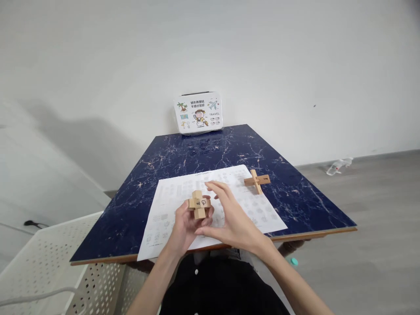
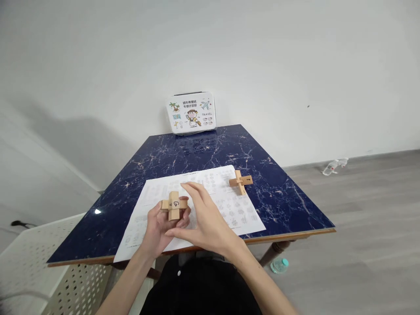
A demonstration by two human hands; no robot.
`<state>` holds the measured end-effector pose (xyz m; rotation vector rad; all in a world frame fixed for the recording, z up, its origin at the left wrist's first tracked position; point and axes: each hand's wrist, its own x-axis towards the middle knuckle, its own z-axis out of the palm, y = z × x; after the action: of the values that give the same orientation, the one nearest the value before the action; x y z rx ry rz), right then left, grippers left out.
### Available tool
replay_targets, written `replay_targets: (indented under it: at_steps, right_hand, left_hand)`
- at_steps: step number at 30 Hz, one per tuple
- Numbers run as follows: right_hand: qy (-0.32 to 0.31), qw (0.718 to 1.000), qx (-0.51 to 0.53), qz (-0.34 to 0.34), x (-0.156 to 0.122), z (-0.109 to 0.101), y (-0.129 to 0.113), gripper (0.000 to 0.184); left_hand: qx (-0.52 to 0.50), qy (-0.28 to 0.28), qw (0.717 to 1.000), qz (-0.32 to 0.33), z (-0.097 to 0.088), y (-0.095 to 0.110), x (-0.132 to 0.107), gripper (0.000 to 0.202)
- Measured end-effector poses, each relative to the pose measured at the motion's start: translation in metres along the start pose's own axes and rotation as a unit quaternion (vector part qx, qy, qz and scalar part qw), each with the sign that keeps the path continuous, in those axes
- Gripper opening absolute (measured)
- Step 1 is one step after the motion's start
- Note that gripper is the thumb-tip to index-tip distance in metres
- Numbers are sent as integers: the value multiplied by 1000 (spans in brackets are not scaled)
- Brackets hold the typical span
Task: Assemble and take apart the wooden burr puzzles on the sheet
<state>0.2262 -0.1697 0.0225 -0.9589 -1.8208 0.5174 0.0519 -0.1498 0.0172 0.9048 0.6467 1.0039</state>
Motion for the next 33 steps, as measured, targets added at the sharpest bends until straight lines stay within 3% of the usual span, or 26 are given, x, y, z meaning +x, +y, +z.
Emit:
replay_targets:
  at_steps: [3,7,17,21,25,33]
  right_hand:
    - [-50,999,6,-11,8,3,-1,75]
    - [-23,1000,-3,-11,15,6,-7,60]
    - [15,999,-46,-22,14,8,-12,58]
    - [49,994,-96,-23,15,19,-17,60]
    - [44,996,-78,4,14,22,-26,68]
    - [44,996,-81,-2,12,21,-28,59]
  left_hand:
    - [3,-11,1000,-9,-2,-3,-1,51]
    - [-8,3,1000,-6,-4,-7,0,51]
    - [-38,51,998,-14,4,-6,-1,49]
    - [-102,72,992,-30,7,-3,0,46]
    - [-159,89,983,-33,9,-3,-1,41]
    - [-135,89,987,-7,8,-6,-2,42]
